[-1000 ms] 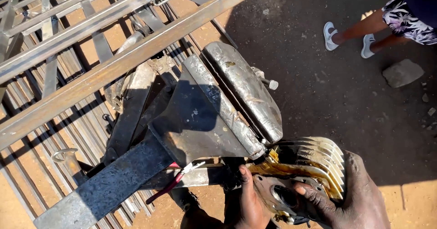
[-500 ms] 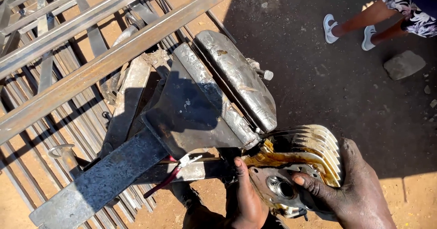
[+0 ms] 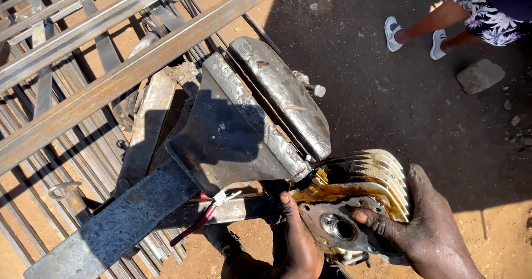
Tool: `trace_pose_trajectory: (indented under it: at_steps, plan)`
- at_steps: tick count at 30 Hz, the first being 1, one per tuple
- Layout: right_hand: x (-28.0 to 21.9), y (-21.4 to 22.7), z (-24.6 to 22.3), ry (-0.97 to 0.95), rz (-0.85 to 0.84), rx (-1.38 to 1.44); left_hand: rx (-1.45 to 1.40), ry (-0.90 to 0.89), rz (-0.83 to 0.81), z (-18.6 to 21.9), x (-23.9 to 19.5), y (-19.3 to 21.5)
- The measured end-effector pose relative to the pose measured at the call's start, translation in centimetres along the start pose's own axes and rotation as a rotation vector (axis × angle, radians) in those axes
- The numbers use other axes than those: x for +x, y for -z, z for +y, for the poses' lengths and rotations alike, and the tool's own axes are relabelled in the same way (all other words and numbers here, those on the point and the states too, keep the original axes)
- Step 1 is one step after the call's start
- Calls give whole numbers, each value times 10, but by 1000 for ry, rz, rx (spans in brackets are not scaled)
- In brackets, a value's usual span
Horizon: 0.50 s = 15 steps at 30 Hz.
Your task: Repairing a metal engine component using pliers and a vise on a fabrication floor.
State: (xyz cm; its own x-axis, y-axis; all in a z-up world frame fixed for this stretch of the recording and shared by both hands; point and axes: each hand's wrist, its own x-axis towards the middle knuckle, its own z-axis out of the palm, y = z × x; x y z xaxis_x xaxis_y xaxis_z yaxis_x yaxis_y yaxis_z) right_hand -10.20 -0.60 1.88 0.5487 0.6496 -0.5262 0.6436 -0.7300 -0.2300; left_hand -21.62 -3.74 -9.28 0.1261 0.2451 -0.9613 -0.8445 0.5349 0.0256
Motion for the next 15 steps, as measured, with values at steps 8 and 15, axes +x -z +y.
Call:
trace_pose_trajectory:
  at_steps: [8, 15]
  plan:
    - [11, -2, 14, 25, -1, -25, -43, 34, -8, 3, -6, -2]
    - [9, -1, 22, 24, 51, -62, -89, 44, -9, -8, 2, -6]
